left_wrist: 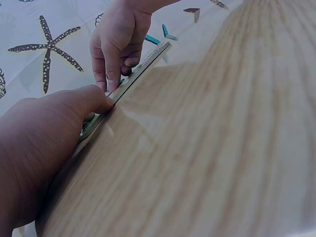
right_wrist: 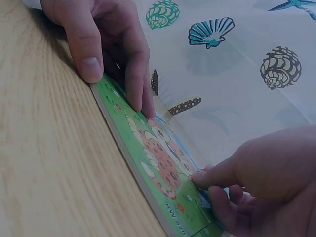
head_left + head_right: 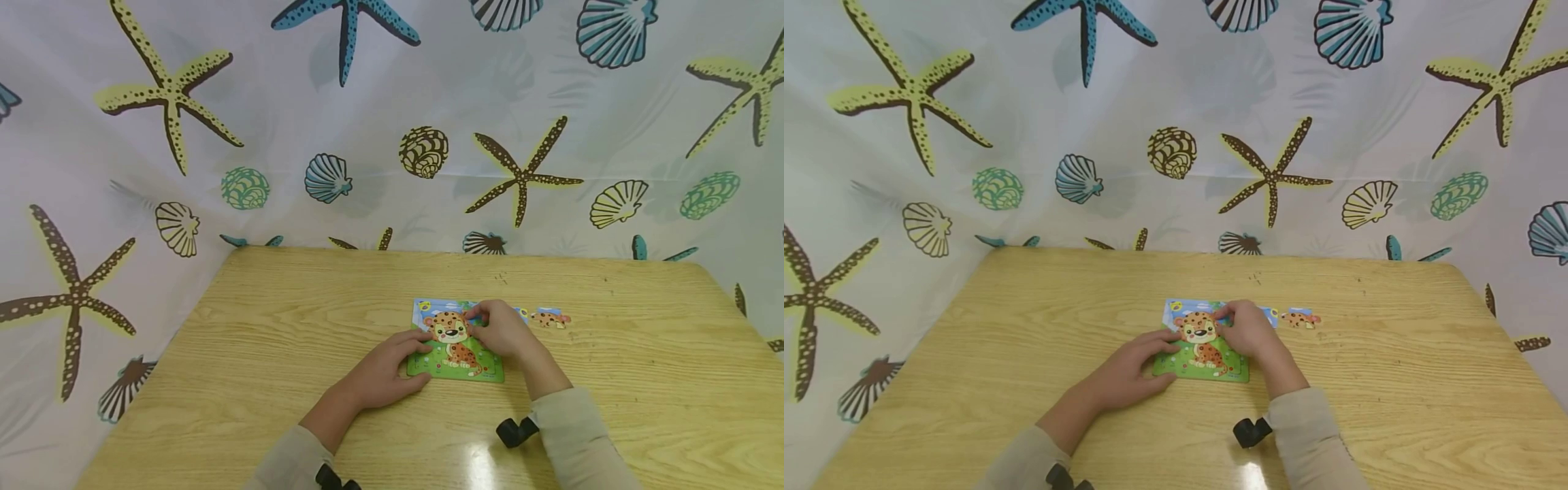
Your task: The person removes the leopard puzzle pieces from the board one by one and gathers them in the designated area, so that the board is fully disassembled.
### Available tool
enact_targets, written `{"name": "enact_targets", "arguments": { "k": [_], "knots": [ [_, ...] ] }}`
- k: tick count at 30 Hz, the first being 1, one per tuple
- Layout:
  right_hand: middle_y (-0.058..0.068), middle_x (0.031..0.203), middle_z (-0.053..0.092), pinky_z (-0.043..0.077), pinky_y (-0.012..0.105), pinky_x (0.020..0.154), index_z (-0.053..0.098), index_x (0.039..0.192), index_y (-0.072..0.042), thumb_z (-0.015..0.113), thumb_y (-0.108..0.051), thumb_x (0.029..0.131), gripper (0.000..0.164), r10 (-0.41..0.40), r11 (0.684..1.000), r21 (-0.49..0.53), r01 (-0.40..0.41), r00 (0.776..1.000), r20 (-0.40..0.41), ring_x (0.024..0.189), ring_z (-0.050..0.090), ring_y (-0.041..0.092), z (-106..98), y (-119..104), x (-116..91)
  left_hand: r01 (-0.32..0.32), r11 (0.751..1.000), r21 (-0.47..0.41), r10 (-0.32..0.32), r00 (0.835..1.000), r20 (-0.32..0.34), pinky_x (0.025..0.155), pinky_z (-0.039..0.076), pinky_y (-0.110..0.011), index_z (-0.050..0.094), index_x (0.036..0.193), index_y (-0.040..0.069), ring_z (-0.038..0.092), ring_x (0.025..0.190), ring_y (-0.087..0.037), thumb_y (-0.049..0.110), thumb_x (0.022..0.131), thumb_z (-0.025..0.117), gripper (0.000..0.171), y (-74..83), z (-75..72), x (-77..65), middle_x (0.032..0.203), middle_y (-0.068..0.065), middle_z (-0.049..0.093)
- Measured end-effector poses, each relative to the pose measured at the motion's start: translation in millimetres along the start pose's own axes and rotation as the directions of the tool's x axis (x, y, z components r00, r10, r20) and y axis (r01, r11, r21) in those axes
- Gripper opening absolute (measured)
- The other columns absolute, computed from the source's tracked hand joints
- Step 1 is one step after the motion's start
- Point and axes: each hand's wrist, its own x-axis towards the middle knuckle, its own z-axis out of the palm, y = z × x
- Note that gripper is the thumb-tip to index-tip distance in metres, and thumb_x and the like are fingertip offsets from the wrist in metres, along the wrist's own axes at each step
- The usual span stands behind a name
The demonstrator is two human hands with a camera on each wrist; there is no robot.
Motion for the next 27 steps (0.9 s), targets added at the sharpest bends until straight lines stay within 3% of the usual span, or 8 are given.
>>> {"name": "enact_targets", "arguments": {
  "k": [5, 8, 13, 17, 21, 27],
  "knots": [
    [0.025, 0.137, 0.046, 0.048, 0.053, 0.099, 0.072, 0.107, -0.007, 0.066, -0.013, 0.096, 0.014, -0.026, 0.998, -0.062, 0.024, 0.999, -0.042, 0.123, 0.053, 0.041, 1, -1, -1, 0.001, 1.0, -0.004, -0.001, 1.0, 0.002, 0.119, 0.035, -0.047, 0.063, 0.133, 0.012, 0.036, 0.148, -0.021, 0.03, 0.095, 0.068, 0.042, 0.2, -0.5, -0.2, 0.152, 0.001, 0.048],
    [0.024, 0.14, 0.037, 0.047, 0.056, 0.099, 0.073, 0.103, -0.007, 0.068, -0.014, 0.095, 0.011, -0.035, 0.996, -0.09, 0.029, 0.997, -0.066, 0.123, 0.051, 0.045, 1, -1, -2, 0.006, 1.0, -0.005, -0.006, 1.0, 0.008, 0.119, 0.035, -0.047, 0.063, 0.133, 0.013, 0.036, 0.148, -0.021, 0.03, 0.095, 0.068, 0.042, 0.3, -0.7, -0.2, 0.153, 0.002, 0.048],
    [0.022, 0.14, 0.044, 0.047, 0.056, 0.101, 0.073, 0.098, -0.007, 0.072, -0.013, 0.092, 0.008, -0.088, 0.989, -0.13, 0.075, 0.991, -0.098, 0.124, 0.052, 0.045, 0, -1, -1, 0.01, 1.0, -0.004, -0.01, 1.0, 0.013, 0.119, 0.035, -0.047, 0.063, 0.133, 0.013, 0.036, 0.148, -0.021, 0.03, 0.095, 0.068, 0.041, 0.3, -1.3, -0.2, 0.152, 0.002, 0.048],
    [0.019, 0.13, 0.054, 0.051, 0.048, 0.092, 0.071, 0.107, -0.007, 0.074, -0.012, 0.09, 0.018, -0.086, 0.99, -0.124, 0.07, 0.988, -0.13, 0.109, 0.058, 0.034, -2, 1, 0, 0.007, 1.0, -0.003, -0.007, 1.0, 0.011, 0.119, 0.035, -0.046, 0.063, 0.132, 0.013, 0.036, 0.148, -0.021, 0.03, 0.095, 0.068, 0.041, 0.2, -0.8, 0.3, 0.152, 0.002, 0.048],
    [0.016, 0.124, 0.058, 0.05, 0.035, 0.069, 0.062, 0.127, -0.007, 0.072, -0.011, 0.092, 0.036, -0.054, 0.996, -0.078, 0.043, 0.987, -0.153, 0.082, 0.056, 0.022, -8, 1, 1, -0.003, 1.0, 0.009, 0.003, 1.0, 0.003, 0.119, 0.035, -0.046, 0.063, 0.132, 0.012, 0.036, 0.148, -0.021, 0.03, 0.095, 0.068, 0.041, -0.6, 0.0, 0.5, 0.152, 0.002, 0.048],
    [0.017, 0.114, 0.057, 0.043, 0.029, 0.058, 0.06, 0.135, -0.008, 0.064, -0.012, 0.098, 0.037, -0.051, 0.998, -0.051, 0.044, 0.99, -0.131, 0.071, 0.051, 0.019, -18, 5, 0, -0.012, 1.0, 0.018, 0.012, 1.0, -0.002, 0.119, 0.036, -0.046, 0.063, 0.132, 0.013, 0.036, 0.148, -0.021, 0.031, 0.095, 0.068, 0.041, -1.5, 0.6, -0.4, 0.152, 0.002, 0.048]
  ]
}}
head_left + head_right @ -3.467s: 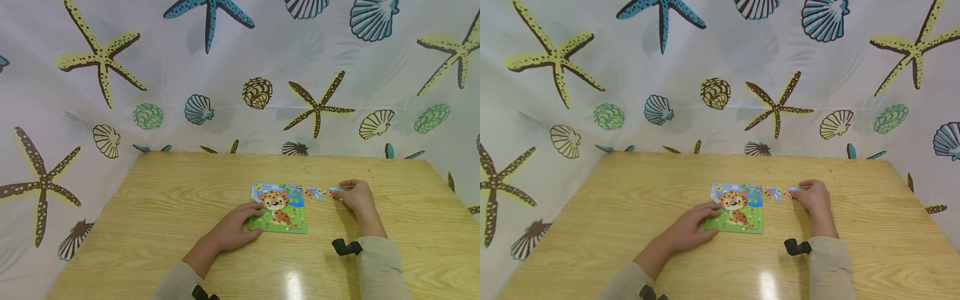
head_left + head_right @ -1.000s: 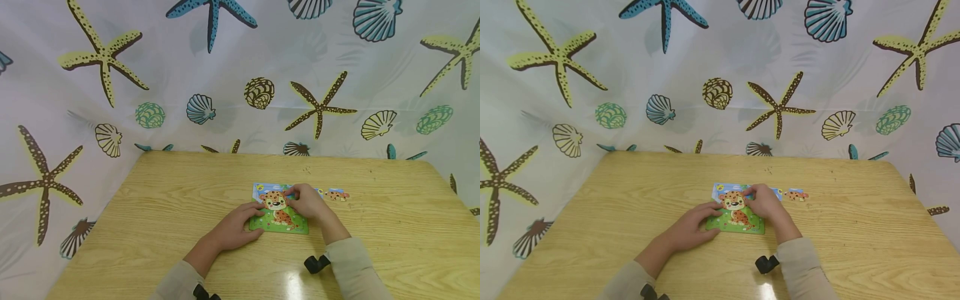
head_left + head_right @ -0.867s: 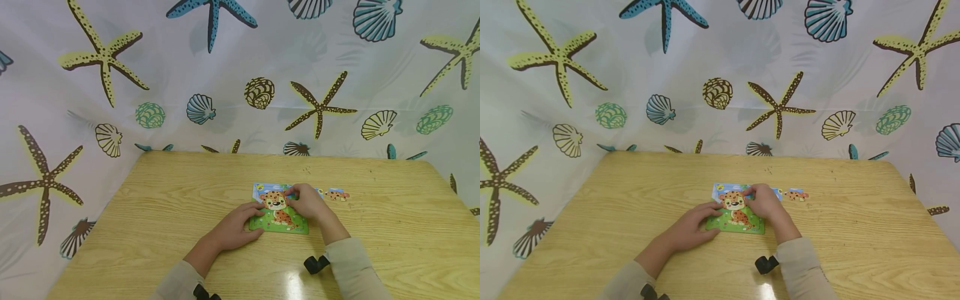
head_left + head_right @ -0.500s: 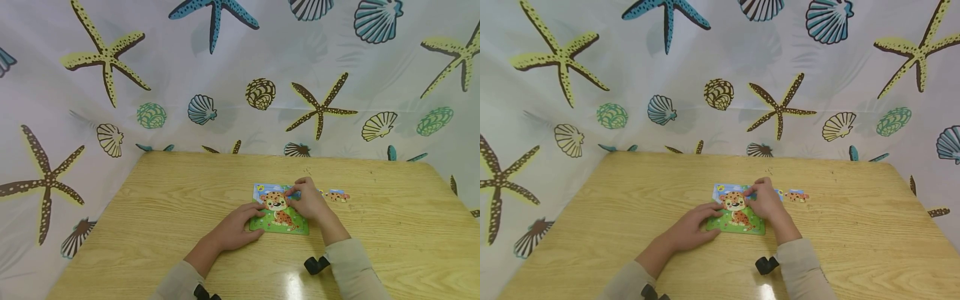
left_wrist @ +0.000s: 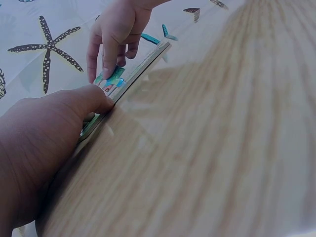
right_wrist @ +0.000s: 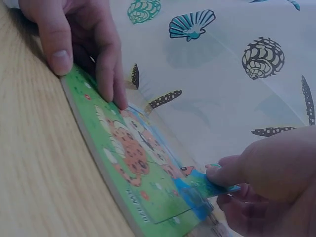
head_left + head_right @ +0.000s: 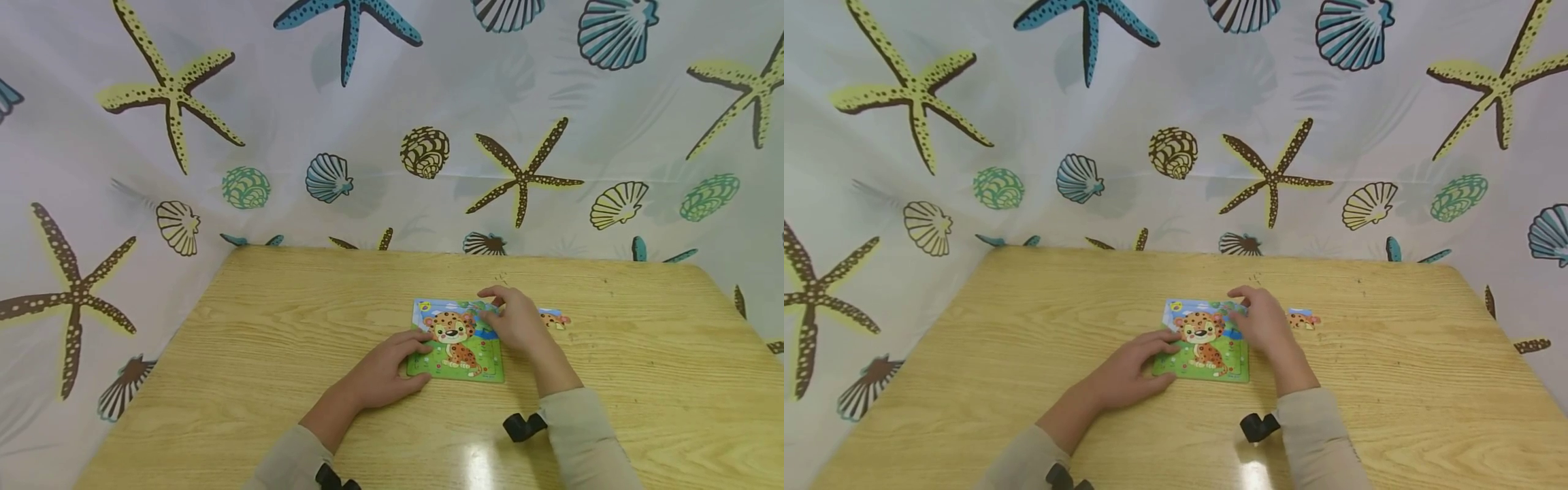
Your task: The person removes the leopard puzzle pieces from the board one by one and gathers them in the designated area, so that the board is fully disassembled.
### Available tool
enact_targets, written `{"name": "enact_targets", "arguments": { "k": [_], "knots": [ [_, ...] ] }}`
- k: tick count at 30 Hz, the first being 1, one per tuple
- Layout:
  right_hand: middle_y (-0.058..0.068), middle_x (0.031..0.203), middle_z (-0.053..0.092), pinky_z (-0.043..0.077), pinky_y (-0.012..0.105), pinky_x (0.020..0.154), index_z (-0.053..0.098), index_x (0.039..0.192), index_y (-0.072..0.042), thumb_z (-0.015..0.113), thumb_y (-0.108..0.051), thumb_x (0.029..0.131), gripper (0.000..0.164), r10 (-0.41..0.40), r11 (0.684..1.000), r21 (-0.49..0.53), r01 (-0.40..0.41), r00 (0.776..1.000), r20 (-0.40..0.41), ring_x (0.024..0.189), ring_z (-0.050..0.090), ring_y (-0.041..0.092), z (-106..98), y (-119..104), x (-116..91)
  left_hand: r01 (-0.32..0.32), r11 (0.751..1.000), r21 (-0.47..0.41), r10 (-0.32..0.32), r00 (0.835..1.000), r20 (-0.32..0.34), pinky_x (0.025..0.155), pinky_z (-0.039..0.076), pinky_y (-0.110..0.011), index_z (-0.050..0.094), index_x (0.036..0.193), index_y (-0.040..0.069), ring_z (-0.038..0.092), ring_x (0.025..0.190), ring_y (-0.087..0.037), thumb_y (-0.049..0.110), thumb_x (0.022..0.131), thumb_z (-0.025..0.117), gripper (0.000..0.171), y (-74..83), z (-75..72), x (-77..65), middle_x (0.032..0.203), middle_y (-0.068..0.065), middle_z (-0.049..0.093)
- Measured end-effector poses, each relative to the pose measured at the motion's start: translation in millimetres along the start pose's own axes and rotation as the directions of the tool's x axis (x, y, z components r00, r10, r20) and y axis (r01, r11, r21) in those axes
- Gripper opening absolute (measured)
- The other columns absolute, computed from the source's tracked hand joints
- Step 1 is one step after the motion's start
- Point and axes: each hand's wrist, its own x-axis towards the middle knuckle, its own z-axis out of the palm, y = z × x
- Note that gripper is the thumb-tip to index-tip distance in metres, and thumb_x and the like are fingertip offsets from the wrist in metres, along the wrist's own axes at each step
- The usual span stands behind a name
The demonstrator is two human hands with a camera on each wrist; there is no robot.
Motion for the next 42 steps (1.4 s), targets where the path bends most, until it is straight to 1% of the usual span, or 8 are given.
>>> {"name": "enact_targets", "arguments": {
  "k": [7, 11, 14, 18, 21, 22, 25, 42],
  "knots": [
    [0.02, 0.116, 0.056, 0.047, 0.028, 0.06, 0.061, 0.132, -0.005, 0.056, -0.013, 0.102, 0.032, 0.058, 0.992, 0.104, -0.064, 0.997, 0.059, 0.074, 0.058, 0.019, -9, 6, -1, -0.003, 1.0, -0.006, 0.003, 1.0, 0.003, 0.119, 0.035, -0.047, 0.063, 0.132, 0.012, 0.036, 0.148, -0.021, 0.03, 0.095, 0.068, 0.041, 2.0, -1.1, -0.3, 0.152, 0.001, 0.048],
    [0.021, 0.117, 0.055, 0.053, 0.029, 0.063, 0.056, 0.134, -0.001, 0.054, -0.013, 0.103, 0.033, 0.103, 0.97, 0.214, -0.12, 0.991, 0.09, 0.071, 0.063, 0.021, -13, 11, -1, -0.002, 1.0, -0.013, 0.002, 1.0, 0.005, 0.119, 0.035, -0.047, 0.062, 0.133, 0.011, 0.036, 0.148, -0.021, 0.03, 0.096, 0.068, 0.042, 2.6, -1.7, -0.1, 0.153, 0.001, 0.047],
    [0.02, 0.115, 0.056, 0.058, 0.036, 0.071, 0.054, 0.135, 0.001, 0.055, -0.012, 0.103, 0.035, 0.117, 0.958, 0.253, -0.136, 0.989, 0.086, 0.075, 0.066, 0.021, -18, 14, 0, -0.002, 1.0, -0.015, 0.002, 1.0, 0.005, 0.119, 0.035, -0.047, 0.062, 0.133, 0.011, 0.035, 0.148, -0.022, 0.029, 0.096, 0.068, 0.042, 2.6, -1.8, -0.1, 0.153, 0.001, 0.047],
    [0.02, 0.112, 0.057, 0.057, 0.048, 0.09, 0.054, 0.135, 0.002, 0.056, -0.013, 0.102, 0.036, 0.12, 0.957, 0.259, -0.131, 0.991, 0.059, 0.08, 0.069, 0.021, -25, 18, -1, -0.005, 1.0, -0.013, 0.005, 1.0, 0.004, 0.119, 0.035, -0.047, 0.062, 0.133, 0.011, 0.035, 0.148, -0.022, 0.029, 0.095, 0.068, 0.042, 1.7, -1.4, 0.0, 0.153, 0.0, 0.047],
    [0.021, 0.113, 0.056, 0.059, 0.042, 0.088, 0.054, 0.136, 0.004, 0.055, -0.012, 0.103, 0.037, 0.121, 0.953, 0.275, -0.128, 0.992, 0.043, 0.08, 0.07, 0.022, -32, 22, -3, -0.006, 1.0, -0.011, 0.007, 1.0, 0.004, 0.119, 0.035, -0.047, 0.062, 0.133, 0.011, 0.035, 0.148, -0.022, 0.029, 0.095, 0.068, 0.042, 1.1, -1.1, 0.2, 0.153, 0.0, 0.047],
    [0.022, 0.113, 0.055, 0.062, 0.038, 0.079, 0.053, 0.136, 0.005, 0.055, -0.011, 0.103, 0.037, 0.119, 0.952, 0.279, -0.125, 0.992, 0.04, 0.08, 0.071, 0.022, -34, 24, -3, -0.005, 1.0, -0.01, 0.005, 1.0, 0.005, 0.119, 0.035, -0.047, 0.062, 0.133, 0.011, 0.035, 0.148, -0.022, 0.029, 0.095, 0.068, 0.042, 1.0, -1.0, 0.3, 0.153, 0.0, 0.047],
    [0.023, 0.115, 0.055, 0.062, 0.03, 0.074, 0.052, 0.137, 0.006, 0.055, -0.011, 0.103, 0.038, 0.128, 0.945, 0.301, -0.129, 0.992, 0.024, 0.079, 0.071, 0.019, -40, 30, -5, 0.001, 1.0, -0.016, 0.0, 1.0, 0.007, 0.119, 0.035, -0.047, 0.062, 0.134, 0.011, 0.035, 0.149, -0.022, 0.029, 0.096, 0.068, 0.043, 1.3, -1.3, 0.1, 0.153, 0.001, 0.047],
    [0.02, 0.115, 0.058, 0.062, 0.026, 0.075, 0.041, 0.145, 0.007, 0.057, -0.013, 0.102, 0.05, 0.237, 0.896, 0.39, -0.212, 0.971, -0.015, 0.074, 0.07, 0.009, -66, 64, -13, 0.013, 1.0, -0.021, -0.012, 1.0, 0.012, 0.119, 0.035, -0.047, 0.062, 0.134, 0.013, 0.034, 0.149, -0.021, 0.031, 0.096, 0.067, 0.043, 0.1, -0.6, 0.4, 0.153, 0.003, 0.047]
  ]
}}
